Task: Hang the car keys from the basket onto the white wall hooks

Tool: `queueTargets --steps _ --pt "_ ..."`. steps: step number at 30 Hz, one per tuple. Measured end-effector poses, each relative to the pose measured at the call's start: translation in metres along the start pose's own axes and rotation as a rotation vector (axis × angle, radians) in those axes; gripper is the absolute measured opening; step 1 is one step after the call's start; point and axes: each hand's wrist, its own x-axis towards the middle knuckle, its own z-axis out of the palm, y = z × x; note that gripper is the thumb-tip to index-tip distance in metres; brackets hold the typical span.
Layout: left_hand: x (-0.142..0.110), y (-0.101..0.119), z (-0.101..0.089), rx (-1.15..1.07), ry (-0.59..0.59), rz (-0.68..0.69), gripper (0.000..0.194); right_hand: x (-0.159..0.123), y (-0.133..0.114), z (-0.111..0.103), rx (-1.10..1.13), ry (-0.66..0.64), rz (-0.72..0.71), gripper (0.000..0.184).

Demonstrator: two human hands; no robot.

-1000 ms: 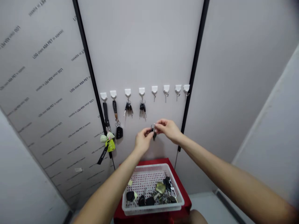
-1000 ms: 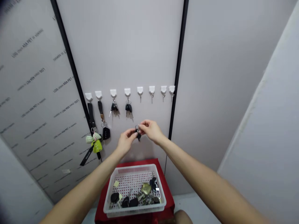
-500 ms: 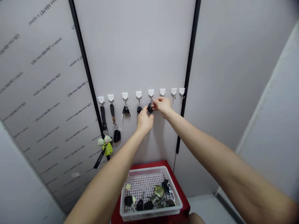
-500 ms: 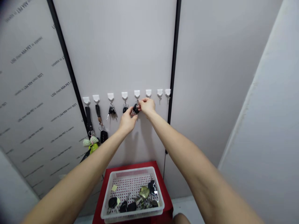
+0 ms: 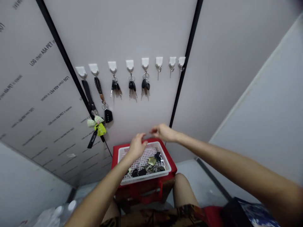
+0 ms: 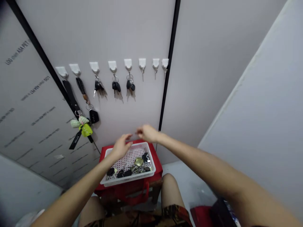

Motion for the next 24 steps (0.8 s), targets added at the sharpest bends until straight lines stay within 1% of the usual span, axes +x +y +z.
queueTargets --steps 1,2,3,5,7,9,13,15,18,21,24 --pt "-0.010 -0.009 0.012 0.028 -0.070 -0.018 0.036 -0.012 0.005 0.017 -0.096 -0.142 -0.011 0.022" --pt "-0.019 -0.016 0.023 0.060 -0.144 -0.029 0.036 -0.022 0.009 0.031 -0.196 -0.239 -0.002 0.023" --pt "-0.026 -0.022 0.032 0.099 -0.216 -0.037 0.036 -0.029 0.012 0.042 -0.290 -0.308 0.001 0.024" --pt "-0.036 -0.028 0.046 0.183 -0.325 -0.035 0.034 -0.039 0.016 0.056 -0.439 -0.372 -0.011 0.024" --pt "-0.040 -0.029 0.054 0.256 -0.368 -0.026 0.032 -0.042 0.015 0.062 -0.525 -0.390 -0.055 0.022" --pt "-0.039 -0.027 0.056 0.296 -0.369 -0.020 0.031 -0.041 0.013 0.065 -0.572 -0.411 -0.093 0.022" --pt "-0.037 -0.024 0.055 0.328 -0.364 -0.032 0.029 -0.037 0.008 0.072 -0.629 -0.461 -0.135 0.030" --pt "-0.037 -0.024 0.055 0.356 -0.363 -0.043 0.029 -0.035 0.009 0.074 -0.632 -0.450 -0.154 0.029" --pt "-0.037 -0.028 0.052 0.403 -0.372 -0.064 0.030 -0.030 0.014 0.071 -0.609 -0.380 -0.188 0.020" --pt "-0.037 -0.032 0.049 0.413 -0.387 -0.094 0.030 -0.027 0.021 0.062 -0.564 -0.313 -0.145 0.016" --pt "-0.034 -0.032 0.049 0.390 -0.375 -0.100 0.030 -0.029 0.024 0.057 -0.485 -0.302 -0.060 0.014"
